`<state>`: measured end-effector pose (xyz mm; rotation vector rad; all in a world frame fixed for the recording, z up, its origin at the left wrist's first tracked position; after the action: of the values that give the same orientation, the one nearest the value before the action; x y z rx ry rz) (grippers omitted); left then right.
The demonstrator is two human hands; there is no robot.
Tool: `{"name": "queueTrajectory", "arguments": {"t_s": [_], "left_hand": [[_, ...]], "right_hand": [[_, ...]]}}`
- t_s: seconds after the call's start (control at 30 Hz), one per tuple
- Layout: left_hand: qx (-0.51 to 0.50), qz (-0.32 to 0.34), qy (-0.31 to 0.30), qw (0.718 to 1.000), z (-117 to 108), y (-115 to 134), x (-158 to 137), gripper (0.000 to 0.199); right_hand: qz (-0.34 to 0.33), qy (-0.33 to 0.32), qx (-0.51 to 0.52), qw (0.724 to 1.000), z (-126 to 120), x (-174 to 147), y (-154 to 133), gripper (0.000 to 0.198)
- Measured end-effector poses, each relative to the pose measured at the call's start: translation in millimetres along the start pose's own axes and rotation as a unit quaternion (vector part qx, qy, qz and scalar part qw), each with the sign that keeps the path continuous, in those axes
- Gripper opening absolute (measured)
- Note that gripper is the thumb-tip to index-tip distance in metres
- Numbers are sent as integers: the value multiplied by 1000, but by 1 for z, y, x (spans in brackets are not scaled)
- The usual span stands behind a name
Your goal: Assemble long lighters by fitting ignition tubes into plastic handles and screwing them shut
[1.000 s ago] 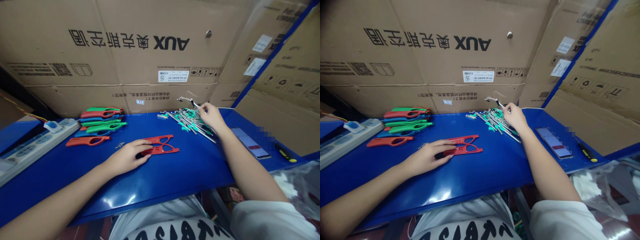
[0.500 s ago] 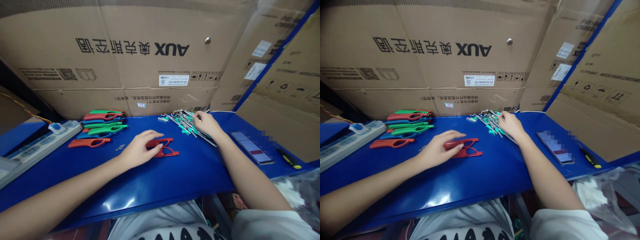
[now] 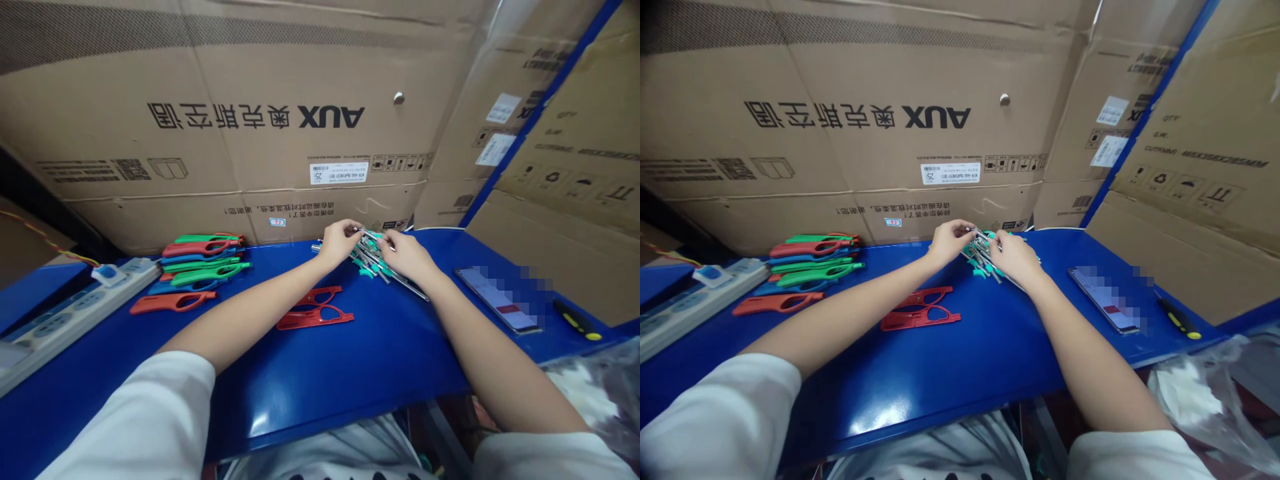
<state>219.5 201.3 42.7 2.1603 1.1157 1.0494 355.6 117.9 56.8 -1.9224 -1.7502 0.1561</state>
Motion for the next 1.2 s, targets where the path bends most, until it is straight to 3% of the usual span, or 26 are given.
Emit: {"name": "queueTrajectory", "arguments": {"t_s": [0.13, 0.3, 0.43, 0.6, 0.73, 0.83, 0.97, 1.1, 1.2], "left_hand": [[25, 5, -6, 1000, 0, 3, 6, 29], [27, 13, 28, 999, -7, 9, 17, 12], [27, 7, 34, 999, -9, 10, 22, 25], [49, 20, 30, 998, -40, 12, 12, 24], [53, 65, -16, 996, -71, 19, -17, 40], [41, 86, -51, 994, -87, 20, -54, 33], [13, 62, -39, 997, -111, 13, -110, 38], [-54, -6, 17, 998, -136, 5, -152, 36], [-64, -17, 30, 997, -139, 2, -168, 32]], "right_hand": [[1, -18, -14, 1000, 2, 1, 3, 21], [-34, -67, -2, 997, 13, -2, 1, 13], [-66, -86, 51, 993, 11, -2, -1, 13], [-94, -78, 160, 980, -8, 2, 2, 24], [-109, -81, 238, 962, -13, 0, -2, 39], [-133, -123, 320, 930, -7, -10, -18, 43], [-169, -208, 382, 885, 7, -29, -45, 38], [-217, -256, 353, 873, 17, -44, -62, 32], [-235, -281, 323, 873, 22, -50, -67, 30]]}}
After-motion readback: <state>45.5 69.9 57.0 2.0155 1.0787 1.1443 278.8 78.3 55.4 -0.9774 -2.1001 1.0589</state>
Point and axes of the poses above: each hand's wrist, its own x-axis towards the middle knuckle, its own z-axis out of the palm, y = z × x, the point moved 8 cm from there along x, towards the middle knuckle, and after that the axes turned 11 degrees about x, right-handed, at the moved point
